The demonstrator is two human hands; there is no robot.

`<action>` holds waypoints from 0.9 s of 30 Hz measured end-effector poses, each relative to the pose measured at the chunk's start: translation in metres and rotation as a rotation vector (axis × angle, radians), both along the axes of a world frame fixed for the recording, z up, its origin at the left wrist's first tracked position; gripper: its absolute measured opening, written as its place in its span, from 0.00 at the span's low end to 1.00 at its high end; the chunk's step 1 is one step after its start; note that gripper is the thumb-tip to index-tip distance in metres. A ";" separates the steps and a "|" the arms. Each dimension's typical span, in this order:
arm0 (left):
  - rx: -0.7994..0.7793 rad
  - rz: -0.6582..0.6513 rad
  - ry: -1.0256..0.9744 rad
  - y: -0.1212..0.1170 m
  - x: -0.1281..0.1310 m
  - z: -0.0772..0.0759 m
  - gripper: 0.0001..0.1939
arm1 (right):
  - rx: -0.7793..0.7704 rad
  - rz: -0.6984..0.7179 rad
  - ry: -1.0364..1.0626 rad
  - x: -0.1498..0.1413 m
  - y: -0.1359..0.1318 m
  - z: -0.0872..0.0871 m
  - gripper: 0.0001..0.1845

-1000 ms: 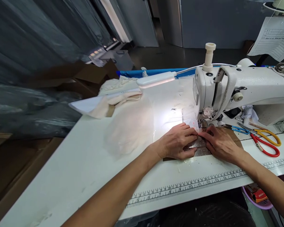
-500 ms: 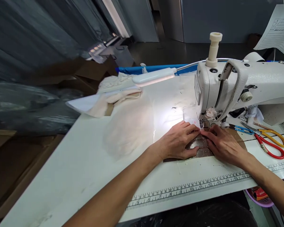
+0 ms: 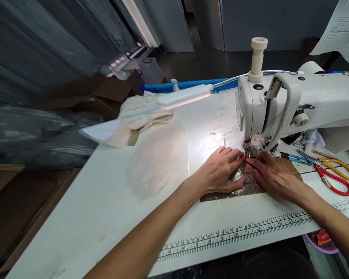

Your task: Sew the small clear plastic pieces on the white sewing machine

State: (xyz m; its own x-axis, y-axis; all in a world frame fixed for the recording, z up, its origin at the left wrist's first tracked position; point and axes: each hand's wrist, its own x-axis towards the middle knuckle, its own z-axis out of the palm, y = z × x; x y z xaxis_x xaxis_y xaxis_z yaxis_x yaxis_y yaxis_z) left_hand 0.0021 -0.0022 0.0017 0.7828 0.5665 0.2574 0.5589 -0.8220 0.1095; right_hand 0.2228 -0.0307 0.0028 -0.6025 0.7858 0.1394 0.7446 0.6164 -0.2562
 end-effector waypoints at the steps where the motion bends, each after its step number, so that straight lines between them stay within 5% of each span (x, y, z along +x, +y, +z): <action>1: -0.002 0.007 0.003 0.000 0.000 0.000 0.21 | -0.014 -0.008 0.023 0.002 0.001 0.001 0.20; 12: 0.029 0.054 0.054 0.003 0.000 0.002 0.25 | -0.283 -0.223 0.351 0.018 0.031 0.011 0.22; 18: 0.027 0.056 0.050 0.004 -0.001 0.000 0.25 | -0.199 -0.176 0.445 0.020 0.016 0.014 0.14; 27: -0.049 0.112 0.014 0.006 -0.004 -0.006 0.26 | 0.020 -0.128 0.377 0.021 0.007 -0.017 0.11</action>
